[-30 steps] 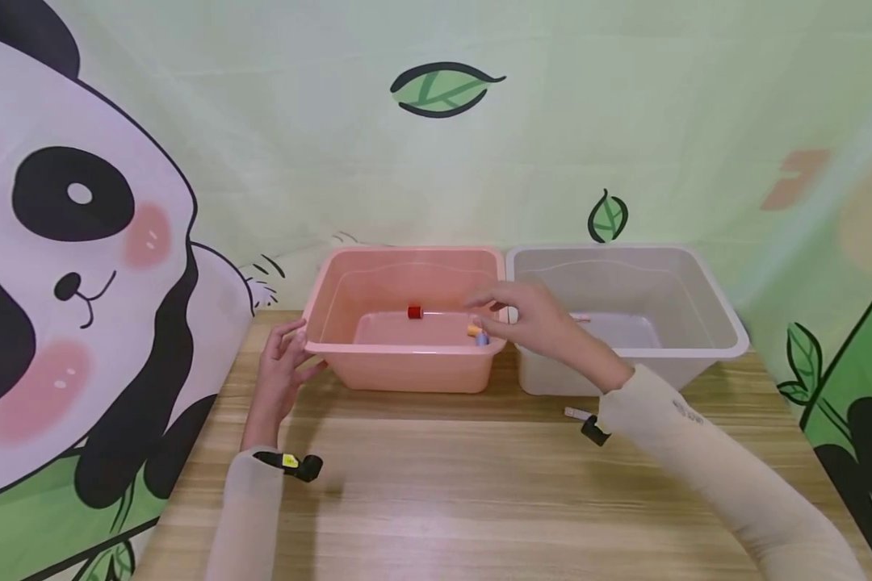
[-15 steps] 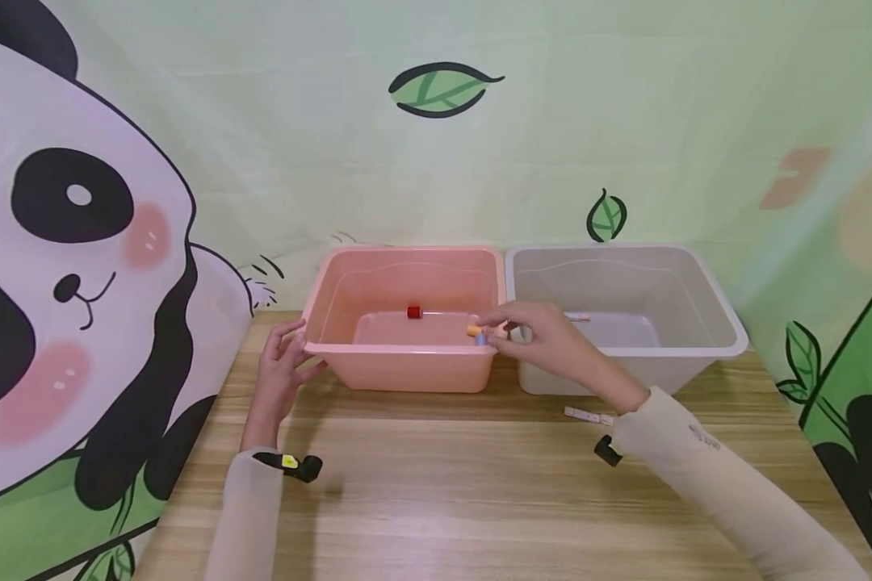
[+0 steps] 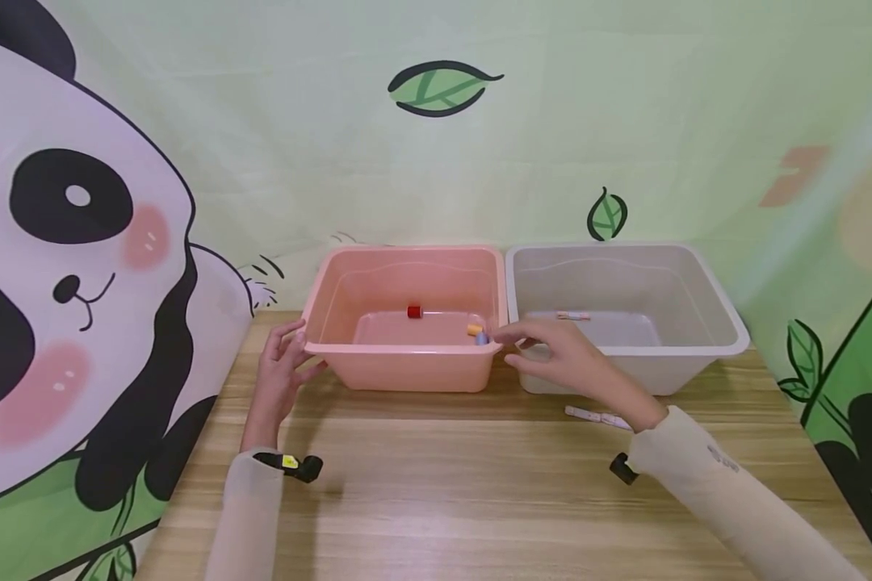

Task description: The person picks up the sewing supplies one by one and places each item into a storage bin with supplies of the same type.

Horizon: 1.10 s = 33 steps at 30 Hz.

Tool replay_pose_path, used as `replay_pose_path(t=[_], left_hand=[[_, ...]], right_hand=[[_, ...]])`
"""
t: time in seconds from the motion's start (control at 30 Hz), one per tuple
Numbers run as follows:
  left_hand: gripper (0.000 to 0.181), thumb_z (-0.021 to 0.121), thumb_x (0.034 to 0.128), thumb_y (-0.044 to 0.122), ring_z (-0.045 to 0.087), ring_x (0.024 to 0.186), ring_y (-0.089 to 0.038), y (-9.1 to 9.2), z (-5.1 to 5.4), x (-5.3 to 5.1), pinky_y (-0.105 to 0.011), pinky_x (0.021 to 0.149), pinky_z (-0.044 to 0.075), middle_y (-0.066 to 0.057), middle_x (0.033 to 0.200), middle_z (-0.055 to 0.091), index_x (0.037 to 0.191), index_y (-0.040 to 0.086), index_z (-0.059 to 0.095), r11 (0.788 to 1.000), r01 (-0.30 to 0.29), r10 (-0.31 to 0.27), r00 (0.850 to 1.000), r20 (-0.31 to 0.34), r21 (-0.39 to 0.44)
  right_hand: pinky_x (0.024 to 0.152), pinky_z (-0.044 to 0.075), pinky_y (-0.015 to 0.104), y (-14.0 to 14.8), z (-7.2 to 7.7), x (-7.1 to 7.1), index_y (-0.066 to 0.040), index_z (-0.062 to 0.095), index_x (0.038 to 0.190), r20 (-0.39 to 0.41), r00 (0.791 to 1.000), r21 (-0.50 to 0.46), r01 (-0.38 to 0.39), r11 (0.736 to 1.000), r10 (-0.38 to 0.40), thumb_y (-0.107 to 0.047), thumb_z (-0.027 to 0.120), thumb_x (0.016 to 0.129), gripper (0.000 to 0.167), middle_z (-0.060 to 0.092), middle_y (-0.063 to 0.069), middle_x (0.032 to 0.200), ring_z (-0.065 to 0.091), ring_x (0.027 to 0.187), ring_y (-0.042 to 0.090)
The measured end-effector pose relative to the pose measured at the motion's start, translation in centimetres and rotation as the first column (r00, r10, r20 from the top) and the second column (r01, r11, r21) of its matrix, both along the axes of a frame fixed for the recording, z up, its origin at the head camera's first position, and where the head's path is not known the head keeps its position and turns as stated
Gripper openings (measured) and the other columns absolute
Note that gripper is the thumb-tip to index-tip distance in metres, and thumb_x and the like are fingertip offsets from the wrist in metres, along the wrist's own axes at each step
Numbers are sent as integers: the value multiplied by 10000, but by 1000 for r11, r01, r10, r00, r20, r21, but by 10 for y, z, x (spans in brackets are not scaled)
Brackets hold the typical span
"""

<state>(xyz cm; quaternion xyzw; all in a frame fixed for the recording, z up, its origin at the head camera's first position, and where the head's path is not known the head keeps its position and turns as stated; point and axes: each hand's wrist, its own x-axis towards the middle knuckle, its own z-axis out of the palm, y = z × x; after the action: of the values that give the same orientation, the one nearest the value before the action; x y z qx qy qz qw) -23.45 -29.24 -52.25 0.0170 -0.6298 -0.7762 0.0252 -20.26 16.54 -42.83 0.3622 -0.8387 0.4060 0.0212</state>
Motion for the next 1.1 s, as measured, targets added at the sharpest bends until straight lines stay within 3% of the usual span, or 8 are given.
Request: replay_pose_path(t=[0.27,0.5,0.77,1.1], left_hand=[[312,570,1052,284,701,1061,-161,1,2,-1,-504,921,555,-72,1397,479,1355,228,520,1000,-7,7,1000,18,-11],[330,575,1048,308,700,1069,-165,0,2,-1,-524,925,545,-60,1387,492,1364,231,514,1000,-12,12,1000,8,-23],[331,577,1048,302,702,1064,-163,0,1,-1,-497,906,563,-61,1380,501,1364,224,516,1000,-9,9,1000,1,-17],[321,586,1044,307,699,1067,-166,2,1,1,-464,891,584,-58,1377,504,1351,235,528,1000,-11,11,1000,0,-17]], right_hand=[[985,556,421,13,-9,9,-103,695,1259,67,995,0,68,998,-67,-134,722,957,304,718,40,1223,654,1133,196],[958,568,396,25,-11,16,-149,693,1263,52,993,7,109,994,-110,-115,724,954,313,712,-14,1229,654,1125,164],[936,577,393,36,-15,30,-151,692,1254,65,991,31,115,993,-117,-150,728,957,299,714,-1,1225,664,1112,156],[905,592,361,50,-33,39,-128,681,1277,72,995,-7,76,997,-75,-100,748,933,352,723,28,1206,679,1101,157]])
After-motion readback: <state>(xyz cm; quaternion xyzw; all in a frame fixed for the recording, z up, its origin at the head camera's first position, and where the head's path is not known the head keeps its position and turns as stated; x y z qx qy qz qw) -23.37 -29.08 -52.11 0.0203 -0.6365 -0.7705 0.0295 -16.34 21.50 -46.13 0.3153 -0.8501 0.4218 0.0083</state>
